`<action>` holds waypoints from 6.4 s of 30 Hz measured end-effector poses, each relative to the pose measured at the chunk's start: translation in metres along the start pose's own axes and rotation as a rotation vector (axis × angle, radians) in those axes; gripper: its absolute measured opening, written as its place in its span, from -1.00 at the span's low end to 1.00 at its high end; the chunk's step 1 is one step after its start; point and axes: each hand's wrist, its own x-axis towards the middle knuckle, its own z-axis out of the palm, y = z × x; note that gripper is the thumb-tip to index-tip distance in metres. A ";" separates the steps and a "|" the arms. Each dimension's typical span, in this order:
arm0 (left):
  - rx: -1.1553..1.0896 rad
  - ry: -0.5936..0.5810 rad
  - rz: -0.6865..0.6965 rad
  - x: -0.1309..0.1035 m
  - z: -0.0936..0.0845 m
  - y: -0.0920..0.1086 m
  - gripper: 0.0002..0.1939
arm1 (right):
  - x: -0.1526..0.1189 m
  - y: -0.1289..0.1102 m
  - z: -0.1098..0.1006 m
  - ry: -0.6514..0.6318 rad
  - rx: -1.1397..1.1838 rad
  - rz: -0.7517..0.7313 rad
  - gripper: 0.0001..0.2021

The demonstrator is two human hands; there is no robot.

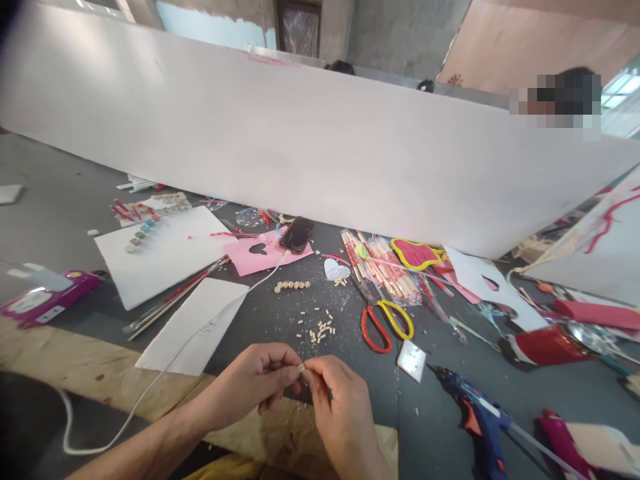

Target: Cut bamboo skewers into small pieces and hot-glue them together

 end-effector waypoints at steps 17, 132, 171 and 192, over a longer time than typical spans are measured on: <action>0.085 -0.003 0.010 -0.004 0.000 0.004 -0.73 | -0.001 -0.003 0.000 -0.056 0.164 0.213 -0.78; 0.610 0.236 0.061 -0.006 0.003 0.005 -0.77 | -0.008 -0.006 0.019 0.012 0.320 0.444 -0.69; 0.587 0.255 0.013 -0.014 -0.021 -0.013 -0.66 | 0.062 0.099 -0.057 -0.151 -0.922 0.373 -0.60; 0.100 0.190 0.013 -0.002 -0.017 -0.001 -0.69 | 0.008 0.066 -0.074 0.271 0.252 0.448 -0.32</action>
